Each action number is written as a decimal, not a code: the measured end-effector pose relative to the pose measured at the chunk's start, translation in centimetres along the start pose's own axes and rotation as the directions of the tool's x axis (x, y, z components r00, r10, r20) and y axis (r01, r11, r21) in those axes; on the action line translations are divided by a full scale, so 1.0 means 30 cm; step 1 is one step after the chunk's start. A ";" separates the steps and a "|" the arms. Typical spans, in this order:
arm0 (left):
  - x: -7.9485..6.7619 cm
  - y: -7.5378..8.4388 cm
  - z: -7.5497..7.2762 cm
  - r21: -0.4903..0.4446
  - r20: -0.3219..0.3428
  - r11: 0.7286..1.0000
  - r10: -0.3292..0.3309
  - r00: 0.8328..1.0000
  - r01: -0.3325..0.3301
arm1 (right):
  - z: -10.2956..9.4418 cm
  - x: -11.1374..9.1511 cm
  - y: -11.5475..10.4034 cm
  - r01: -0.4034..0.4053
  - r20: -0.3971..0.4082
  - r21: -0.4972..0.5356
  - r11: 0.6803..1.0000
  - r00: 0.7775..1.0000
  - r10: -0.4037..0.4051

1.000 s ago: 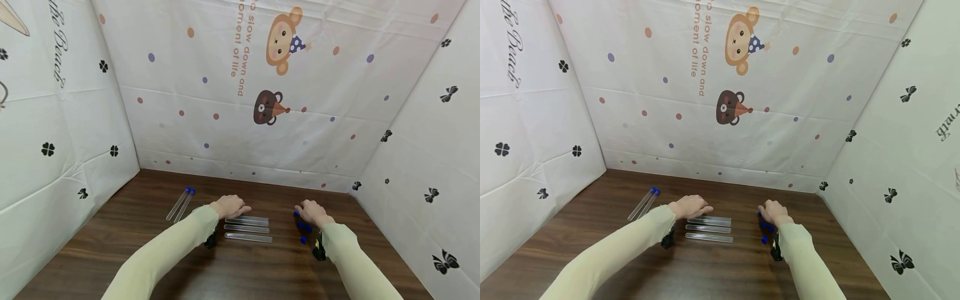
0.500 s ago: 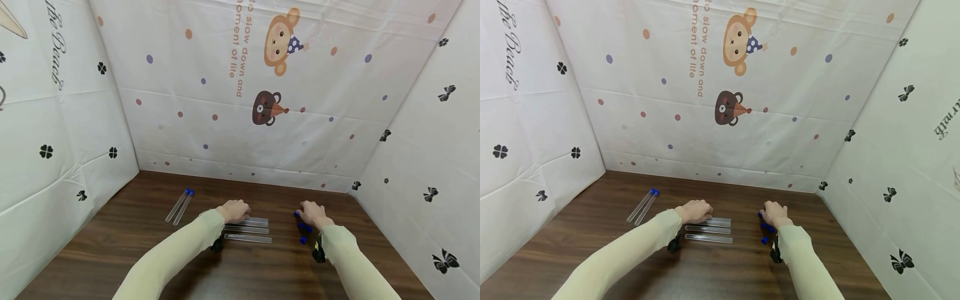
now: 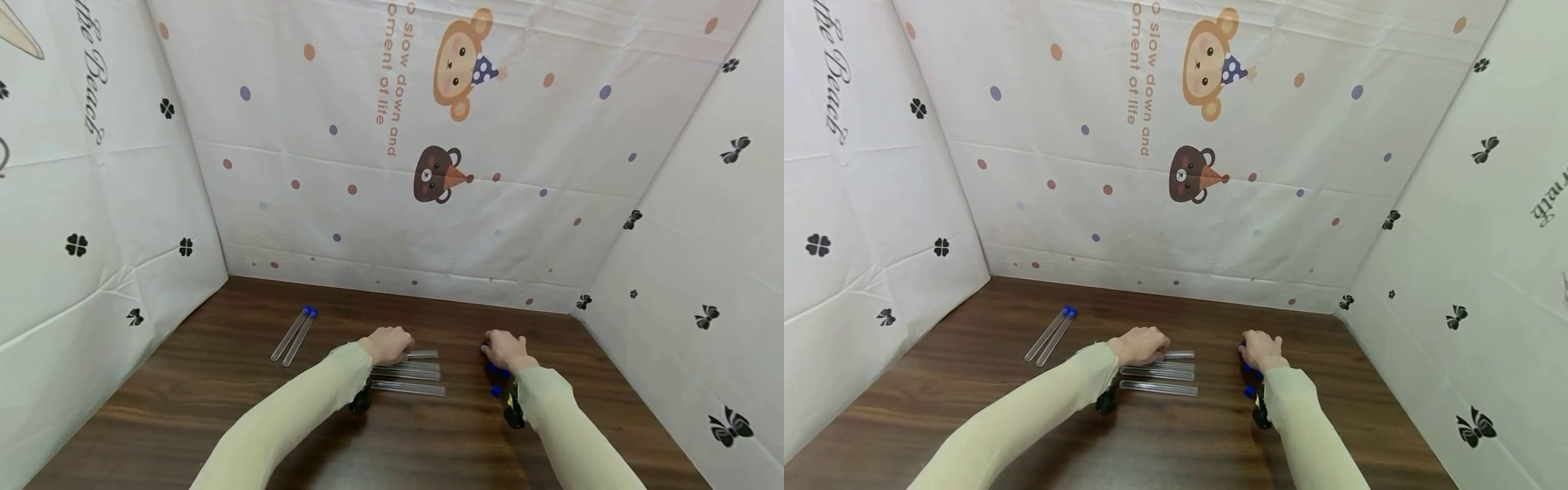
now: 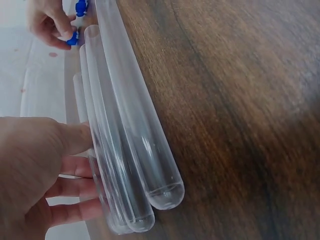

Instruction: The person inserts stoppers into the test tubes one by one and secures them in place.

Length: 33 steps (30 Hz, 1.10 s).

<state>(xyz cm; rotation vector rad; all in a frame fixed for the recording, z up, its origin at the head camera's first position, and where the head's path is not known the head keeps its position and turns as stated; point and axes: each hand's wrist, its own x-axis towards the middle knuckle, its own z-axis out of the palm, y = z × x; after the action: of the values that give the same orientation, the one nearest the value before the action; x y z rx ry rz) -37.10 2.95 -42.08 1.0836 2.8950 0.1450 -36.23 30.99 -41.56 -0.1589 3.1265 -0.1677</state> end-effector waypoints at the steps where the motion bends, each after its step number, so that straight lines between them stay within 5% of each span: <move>1: 0.000 0.002 0.000 0.002 0.001 1.000 0.000 1.000 0.000 | 0.001 0.001 -0.001 -0.004 0.004 -0.001 1.000 1.000 0.004; 11: 0.002 0.003 -0.006 0.063 -0.007 0.998 0.020 1.000 -0.020 | 0.004 -0.004 -0.002 0.031 0.017 -0.011 0.999 0.999 -0.031; 20: -0.017 -0.037 -0.021 0.052 -0.042 0.999 0.004 0.999 -0.002 | -0.010 -0.005 0.009 0.074 -0.072 -0.036 0.997 0.994 -0.076; 33: -0.057 -0.085 -0.091 0.096 -0.126 0.995 0.028 0.992 -0.016 | -0.093 -0.023 0.003 0.162 -0.188 0.138 0.977 0.973 -0.134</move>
<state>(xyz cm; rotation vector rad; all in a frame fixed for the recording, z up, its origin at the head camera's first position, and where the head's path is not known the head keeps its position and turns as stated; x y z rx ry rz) -37.69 -0.26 -39.61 1.1626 3.0324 0.0811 -35.58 31.43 -38.78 -0.3983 3.2595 -0.4447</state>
